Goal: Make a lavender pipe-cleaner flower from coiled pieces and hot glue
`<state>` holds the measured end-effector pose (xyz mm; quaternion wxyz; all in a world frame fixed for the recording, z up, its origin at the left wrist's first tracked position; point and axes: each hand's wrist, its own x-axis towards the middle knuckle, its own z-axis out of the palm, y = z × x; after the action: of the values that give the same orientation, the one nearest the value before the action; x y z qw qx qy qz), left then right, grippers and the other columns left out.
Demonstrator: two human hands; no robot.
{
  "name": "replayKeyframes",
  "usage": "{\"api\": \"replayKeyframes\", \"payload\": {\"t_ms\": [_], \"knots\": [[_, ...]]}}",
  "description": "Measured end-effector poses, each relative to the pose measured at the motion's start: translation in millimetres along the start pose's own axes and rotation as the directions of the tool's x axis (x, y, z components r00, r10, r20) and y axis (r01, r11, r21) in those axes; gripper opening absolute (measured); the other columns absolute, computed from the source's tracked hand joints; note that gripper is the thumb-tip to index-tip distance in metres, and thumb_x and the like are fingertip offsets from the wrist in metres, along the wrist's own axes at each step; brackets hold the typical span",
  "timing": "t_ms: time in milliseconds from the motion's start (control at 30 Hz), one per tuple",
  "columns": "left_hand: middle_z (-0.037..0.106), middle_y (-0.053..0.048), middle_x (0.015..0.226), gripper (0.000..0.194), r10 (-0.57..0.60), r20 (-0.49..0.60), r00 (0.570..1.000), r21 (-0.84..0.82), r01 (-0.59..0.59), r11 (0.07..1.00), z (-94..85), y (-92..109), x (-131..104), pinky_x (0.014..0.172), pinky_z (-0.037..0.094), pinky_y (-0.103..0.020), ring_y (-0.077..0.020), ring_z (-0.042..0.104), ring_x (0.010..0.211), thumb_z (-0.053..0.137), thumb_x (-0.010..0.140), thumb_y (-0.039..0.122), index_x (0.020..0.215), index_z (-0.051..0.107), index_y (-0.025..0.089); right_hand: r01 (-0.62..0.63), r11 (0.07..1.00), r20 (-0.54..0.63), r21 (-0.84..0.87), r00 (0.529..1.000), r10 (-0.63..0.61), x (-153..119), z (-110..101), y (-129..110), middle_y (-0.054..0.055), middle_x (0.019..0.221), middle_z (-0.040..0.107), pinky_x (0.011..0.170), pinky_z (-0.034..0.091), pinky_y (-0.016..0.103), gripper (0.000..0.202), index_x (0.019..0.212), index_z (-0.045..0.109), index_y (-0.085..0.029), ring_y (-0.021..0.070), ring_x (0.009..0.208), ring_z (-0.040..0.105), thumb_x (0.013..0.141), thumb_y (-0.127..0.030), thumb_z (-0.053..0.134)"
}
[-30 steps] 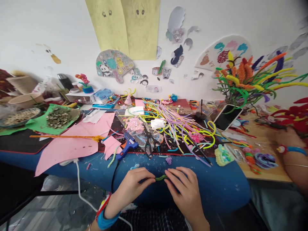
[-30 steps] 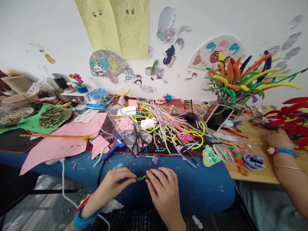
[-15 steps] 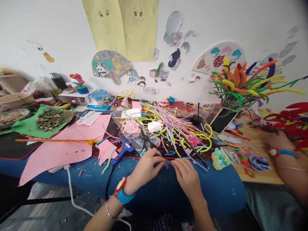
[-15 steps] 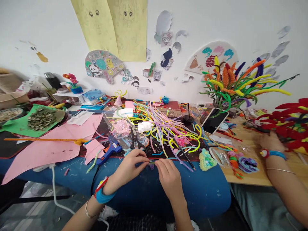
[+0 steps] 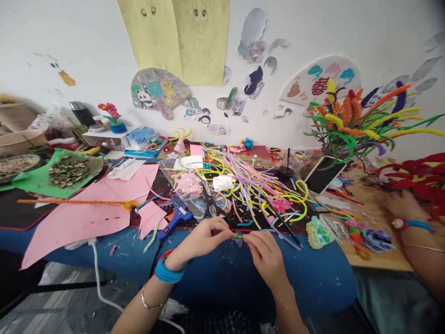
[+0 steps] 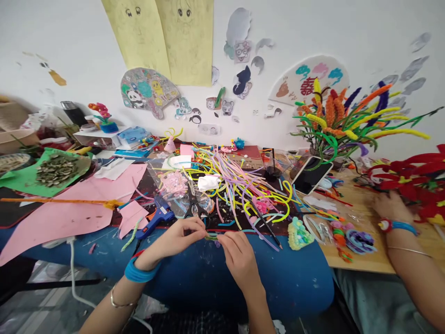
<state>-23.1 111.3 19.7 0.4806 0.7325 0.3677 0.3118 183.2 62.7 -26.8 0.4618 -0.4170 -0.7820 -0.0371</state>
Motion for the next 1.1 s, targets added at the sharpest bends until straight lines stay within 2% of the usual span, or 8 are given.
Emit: {"api": "replayKeyframes", "payload": {"t_ms": [133, 267, 533, 700, 833, 933, 1033, 1100], "knots": [[0.064, -0.004, 0.083, 0.032, -0.092, 0.270, 0.958, -0.169, 0.142, 0.975, -17.1, 8, -2, 0.052, 0.041, -0.023, -0.0099, 0.052, 0.058, 0.062, 0.088, 0.040, 0.074, 0.073, 0.014, 0.069, 0.995, 0.033, 0.077, 0.997, -0.071, 6, -10, -10, 0.007, 0.090, 0.068, 0.073, 0.053, 0.033, 0.024, 0.107, 0.063, -0.018, 0.0191, 0.082, 0.060, 0.093, -0.002, 0.053], [0.064, -0.004, 0.081, 0.034, -0.121, 0.416, 0.901, -0.264, 0.247, 0.932, -19.7, 8, -4, 0.049, 0.039, -0.022, -0.0084, 0.050, 0.054, 0.067, 0.082, 0.045, 0.070, 0.070, 0.014, 0.101, 0.990, 0.071, 0.096, 0.992, -0.108, 9, -15, -18, 0.008, 0.090, 0.066, 0.072, 0.052, 0.033, 0.023, 0.108, 0.063, -0.017, 0.0195, 0.082, 0.058, 0.093, -0.002, 0.055], [0.060, 0.000, 0.072, 0.037, -0.110, 0.514, 0.851, -0.302, 0.299, 0.905, -23.4, 10, -15, 0.053, 0.041, -0.022, -0.0093, 0.051, 0.057, 0.074, 0.076, 0.051, 0.075, 0.071, 0.014, 0.139, 0.986, 0.088, 0.090, 0.985, -0.147, 11, -19, -33, 0.005, 0.082, 0.063, 0.065, 0.050, 0.031, 0.014, 0.102, 0.063, -0.020, 0.0175, 0.072, 0.054, 0.096, -0.011, 0.054], [0.059, 0.002, 0.071, 0.034, -0.115, 0.526, 0.843, -0.289, 0.304, 0.908, -24.6, 17, -22, 0.054, 0.041, -0.020, -0.0075, 0.049, 0.056, 0.079, 0.074, 0.047, 0.072, 0.070, 0.015, 0.183, 0.981, 0.081, 0.063, 0.979, -0.188, 11, -20, -37, 0.005, 0.079, 0.062, 0.064, 0.049, 0.030, 0.014, 0.099, 0.063, -0.019, 0.0171, 0.070, 0.052, 0.095, -0.010, 0.053], [0.063, 0.000, 0.080, 0.037, -0.126, 0.541, 0.832, -0.284, 0.322, 0.903, -26.0, 18, -27, 0.055, 0.041, -0.020, -0.0074, 0.050, 0.059, 0.076, 0.076, 0.053, 0.083, 0.073, 0.016, 0.225, 0.974, 0.079, 0.014, 0.971, -0.225, 13, -23, -38, 0.005, 0.079, 0.061, 0.063, 0.048, 0.029, 0.020, 0.097, 0.065, -0.020, 0.0165, 0.070, 0.052, 0.094, -0.006, 0.050], [0.061, 0.001, 0.072, 0.048, -0.126, 0.567, 0.814, -0.299, 0.345, 0.889, -27.8, 16, -30, 0.053, 0.039, -0.020, -0.0078, 0.048, 0.056, 0.076, 0.072, 0.061, 0.090, 0.073, 0.016, 0.235, 0.972, 0.059, -0.004, 0.970, -0.234, 17, -26, -40, 0.005, 0.081, 0.061, 0.064, 0.048, 0.029, 0.024, 0.094, 0.066, -0.020, 0.0165, 0.072, 0.053, 0.094, -0.004, 0.049], [0.055, 0.004, 0.060, 0.051, -0.134, 0.558, 0.819, -0.327, 0.365, 0.872, -25.4, 14, -30, 0.050, 0.034, -0.020, -0.0069, 0.043, 0.051, 0.071, 0.076, 0.064, 0.084, 0.073, 0.014, 0.253, 0.967, 0.047, 0.004, 0.966, -0.253, 20, -28, -44, 0.005, 0.082, 0.062, 0.066, 0.049, 0.028, 0.024, 0.093, 0.067, -0.021, 0.0164, 0.074, 0.052, 0.096, -0.006, 0.048], [0.057, 0.003, 0.062, 0.046, -0.157, 0.545, 0.824, -0.343, 0.390, 0.855, -21.0, 12, -29, 0.048, 0.034, -0.021, -0.0064, 0.043, 0.050, 0.073, 0.076, 0.059, 0.079, 0.072, 0.013, 0.256, 0.967, 0.045, 0.012, 0.965, -0.257, 22, -28, -46, 0.005, 0.082, 0.062, 0.066, 0.049, 0.028, 0.024, 0.093, 0.068, -0.021, 0.0164, 0.074, 0.052, 0.097, -0.009, 0.048]]}}
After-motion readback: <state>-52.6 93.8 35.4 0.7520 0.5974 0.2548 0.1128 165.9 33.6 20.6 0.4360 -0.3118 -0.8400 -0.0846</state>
